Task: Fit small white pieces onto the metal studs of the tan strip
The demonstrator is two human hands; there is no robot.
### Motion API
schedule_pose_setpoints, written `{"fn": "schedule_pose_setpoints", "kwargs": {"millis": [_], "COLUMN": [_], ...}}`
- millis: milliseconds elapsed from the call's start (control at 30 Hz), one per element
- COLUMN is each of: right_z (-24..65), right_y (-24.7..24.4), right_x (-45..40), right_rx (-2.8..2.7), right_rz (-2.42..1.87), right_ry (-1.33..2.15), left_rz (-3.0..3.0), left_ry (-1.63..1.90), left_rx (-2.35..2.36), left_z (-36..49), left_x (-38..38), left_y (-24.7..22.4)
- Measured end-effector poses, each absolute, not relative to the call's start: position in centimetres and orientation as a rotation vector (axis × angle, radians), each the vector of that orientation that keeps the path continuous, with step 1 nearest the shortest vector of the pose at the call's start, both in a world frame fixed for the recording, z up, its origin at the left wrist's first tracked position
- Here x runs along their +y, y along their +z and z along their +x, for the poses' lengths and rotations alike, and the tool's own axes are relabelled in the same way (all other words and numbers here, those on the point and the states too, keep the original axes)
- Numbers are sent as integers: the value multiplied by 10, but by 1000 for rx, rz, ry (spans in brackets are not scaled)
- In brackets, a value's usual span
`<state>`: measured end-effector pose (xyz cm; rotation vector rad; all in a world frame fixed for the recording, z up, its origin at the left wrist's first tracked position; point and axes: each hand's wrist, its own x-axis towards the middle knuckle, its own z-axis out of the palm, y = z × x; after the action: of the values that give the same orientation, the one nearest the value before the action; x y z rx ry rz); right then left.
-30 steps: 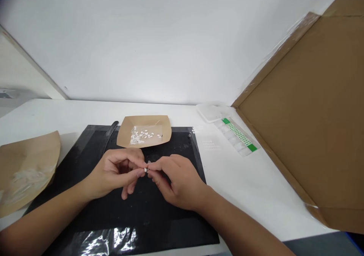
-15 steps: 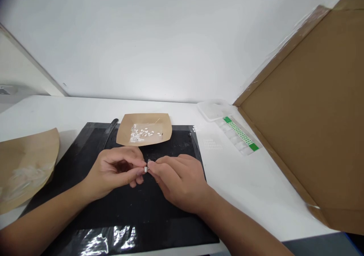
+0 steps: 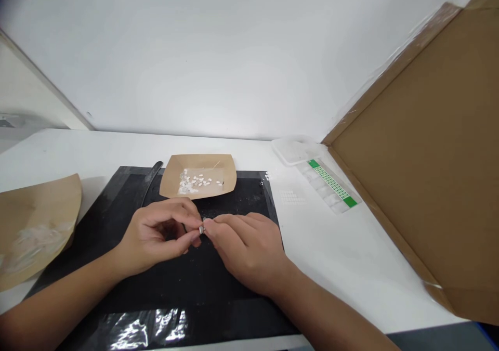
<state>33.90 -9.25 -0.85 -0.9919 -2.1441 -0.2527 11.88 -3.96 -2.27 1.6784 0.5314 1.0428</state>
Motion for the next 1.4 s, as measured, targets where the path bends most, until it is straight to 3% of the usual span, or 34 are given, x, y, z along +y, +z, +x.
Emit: {"fn": "schedule_pose_setpoints", "kwargs": {"millis": [267, 1400], "right_z": [340, 339], "right_y": [-16, -15], "right_x": [-92, -90], "right_rx": [-2155, -2139], "right_rz": [-1007, -1033], "right_ry": [-85, -244], "left_rz": [1699, 1931], "left_ry": [1061, 1222], "left_rx": [560, 590], "left_z": [121, 124], "left_x": [-40, -35], "left_y": [-22, -28]}}
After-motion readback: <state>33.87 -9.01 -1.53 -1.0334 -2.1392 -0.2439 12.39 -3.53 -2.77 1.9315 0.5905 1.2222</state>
